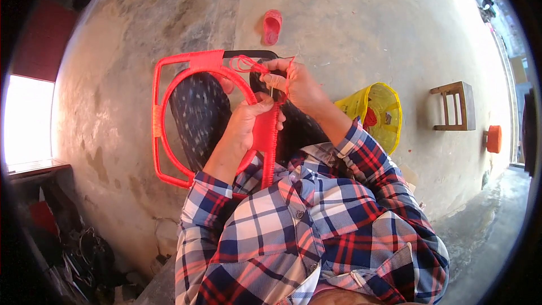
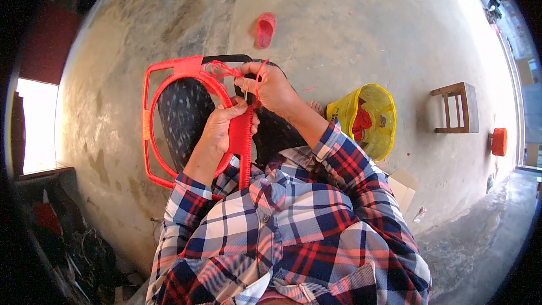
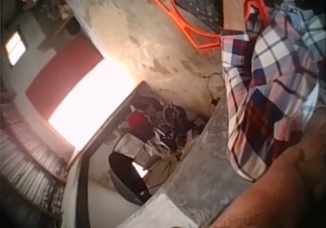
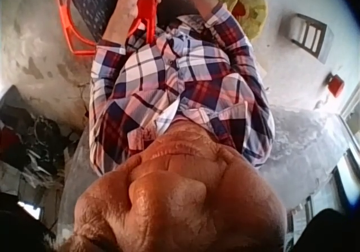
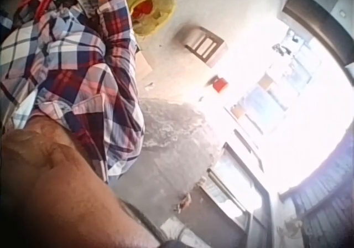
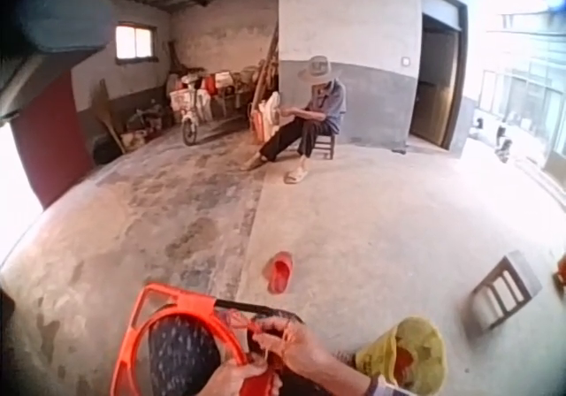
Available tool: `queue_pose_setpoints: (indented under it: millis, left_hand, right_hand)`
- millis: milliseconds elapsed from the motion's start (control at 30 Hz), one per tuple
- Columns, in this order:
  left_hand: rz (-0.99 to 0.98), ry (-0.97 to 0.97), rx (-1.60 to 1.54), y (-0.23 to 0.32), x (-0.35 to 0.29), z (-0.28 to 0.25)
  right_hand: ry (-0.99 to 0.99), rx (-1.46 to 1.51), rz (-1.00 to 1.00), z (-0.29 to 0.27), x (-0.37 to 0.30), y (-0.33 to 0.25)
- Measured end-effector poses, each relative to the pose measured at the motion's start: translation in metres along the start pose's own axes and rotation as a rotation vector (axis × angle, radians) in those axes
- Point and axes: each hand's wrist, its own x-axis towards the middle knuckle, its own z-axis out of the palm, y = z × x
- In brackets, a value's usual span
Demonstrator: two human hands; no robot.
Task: Wrapping red plastic material tightly around the metal frame of a stool or chair.
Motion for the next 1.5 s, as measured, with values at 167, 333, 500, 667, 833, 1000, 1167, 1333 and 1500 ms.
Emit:
queue_pose_setpoints:
  millis: [167, 333, 500, 667, 833, 1000, 1167, 1333, 1500]
  left_hand:
    - [-0.043, 0.026, 0.043, 0.003, 0.001, 0.002]
    - [-0.009, 0.018, 0.008, 0.006, 0.001, -0.013]
    - [-0.002, 0.041, -0.011, 0.009, -0.002, -0.015]
    - [-0.017, 0.151, -0.116, 0.015, 0.001, -0.024]
    - [0.043, 0.094, 0.008, 0.013, 0.0, -0.02]
    - [0.072, 0.184, 0.073, 0.006, 0.006, -0.013]
    - [0.482, 0.237, 0.094, -0.003, 0.003, -0.025]
    - [0.619, 0.071, 0.131, -0.01, 0.006, -0.006]
    - [0.382, -0.074, -0.02, -0.003, 0.003, -0.007]
  right_hand:
    - [0.155, -0.401, -0.186, -0.019, -0.014, -0.013]
    - [-0.057, -0.655, -0.169, -0.076, -0.074, -0.041]
    - [-0.036, 0.763, -0.328, -0.15, -0.162, -0.031]
    - [0.53, 0.262, 0.084, -0.168, -0.237, 0.023]
    - [0.702, -0.046, 0.373, -0.172, -0.22, 0.062]
    - [0.478, -0.43, 0.104, -0.131, -0.124, 0.007]
    - [0.277, -0.834, -0.381, -0.053, -0.025, -0.034]
    - [-0.117, -1.279, -0.628, -0.021, 0.028, -0.009]
    - [0.303, -0.617, -0.601, -0.028, 0.01, -0.02]
